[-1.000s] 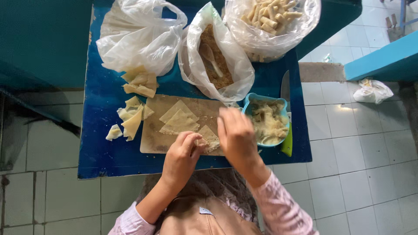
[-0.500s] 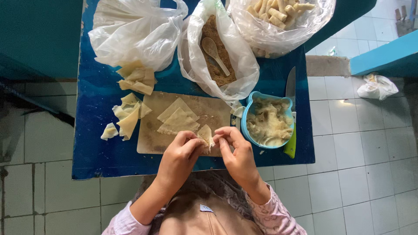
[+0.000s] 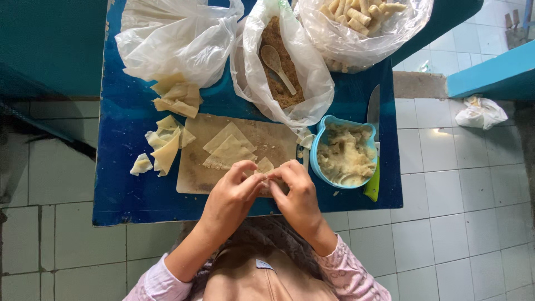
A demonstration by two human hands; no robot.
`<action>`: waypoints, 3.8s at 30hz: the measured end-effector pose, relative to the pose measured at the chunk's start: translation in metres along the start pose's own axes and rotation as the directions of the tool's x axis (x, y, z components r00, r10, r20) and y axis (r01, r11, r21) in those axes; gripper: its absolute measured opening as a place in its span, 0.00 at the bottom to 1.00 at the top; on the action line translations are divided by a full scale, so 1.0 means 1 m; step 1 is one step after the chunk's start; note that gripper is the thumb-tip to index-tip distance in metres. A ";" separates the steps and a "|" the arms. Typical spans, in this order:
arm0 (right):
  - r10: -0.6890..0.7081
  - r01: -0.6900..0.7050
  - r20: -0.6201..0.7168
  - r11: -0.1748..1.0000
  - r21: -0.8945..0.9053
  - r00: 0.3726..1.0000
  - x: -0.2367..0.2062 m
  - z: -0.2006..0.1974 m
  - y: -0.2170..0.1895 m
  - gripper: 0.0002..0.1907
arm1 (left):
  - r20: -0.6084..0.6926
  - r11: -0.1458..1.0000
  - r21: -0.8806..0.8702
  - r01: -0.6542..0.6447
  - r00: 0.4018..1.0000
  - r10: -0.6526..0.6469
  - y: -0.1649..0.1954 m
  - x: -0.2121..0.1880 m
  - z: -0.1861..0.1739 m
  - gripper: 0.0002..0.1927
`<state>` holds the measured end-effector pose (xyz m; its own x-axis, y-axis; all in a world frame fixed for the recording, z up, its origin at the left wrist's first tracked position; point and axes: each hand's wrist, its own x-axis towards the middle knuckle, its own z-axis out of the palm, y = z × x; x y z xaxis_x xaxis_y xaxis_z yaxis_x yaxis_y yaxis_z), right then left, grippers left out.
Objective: The person sits at a blue table and folds filled pastry wrappers. They spoon filling from a blue bowl onto a triangular dough wrapper, fold the wrapper over the filling, press the edges to seal it, and place the folded pastry with a pile of finished pieces in a plastic bag.
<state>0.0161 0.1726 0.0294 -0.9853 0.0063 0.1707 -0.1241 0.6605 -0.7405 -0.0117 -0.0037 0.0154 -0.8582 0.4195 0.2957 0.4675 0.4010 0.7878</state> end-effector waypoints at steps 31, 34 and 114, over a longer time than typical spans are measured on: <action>-0.086 0.092 0.069 0.993 -0.080 0.994 0.007 -0.005 0.007 0.04 | 0.150 0.978 0.164 -0.128 0.983 0.104 -0.015 0.018 -0.007 0.08; -0.202 0.217 0.126 0.968 -0.126 0.971 0.008 -0.011 0.006 0.05 | 0.105 0.906 0.270 -0.327 0.945 0.310 -0.012 0.010 -0.016 0.14; -0.177 0.253 0.202 0.853 -0.457 0.963 0.042 -0.010 -0.015 0.04 | -0.334 0.856 0.479 0.195 0.942 -0.028 -0.046 0.025 -0.050 0.24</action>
<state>-0.0217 0.1704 0.0544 -0.9508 -0.2629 0.1639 -0.3013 0.9078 -0.2916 -0.0648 -0.0524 0.0136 -0.8923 0.1117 0.4374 0.3338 0.8155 0.4728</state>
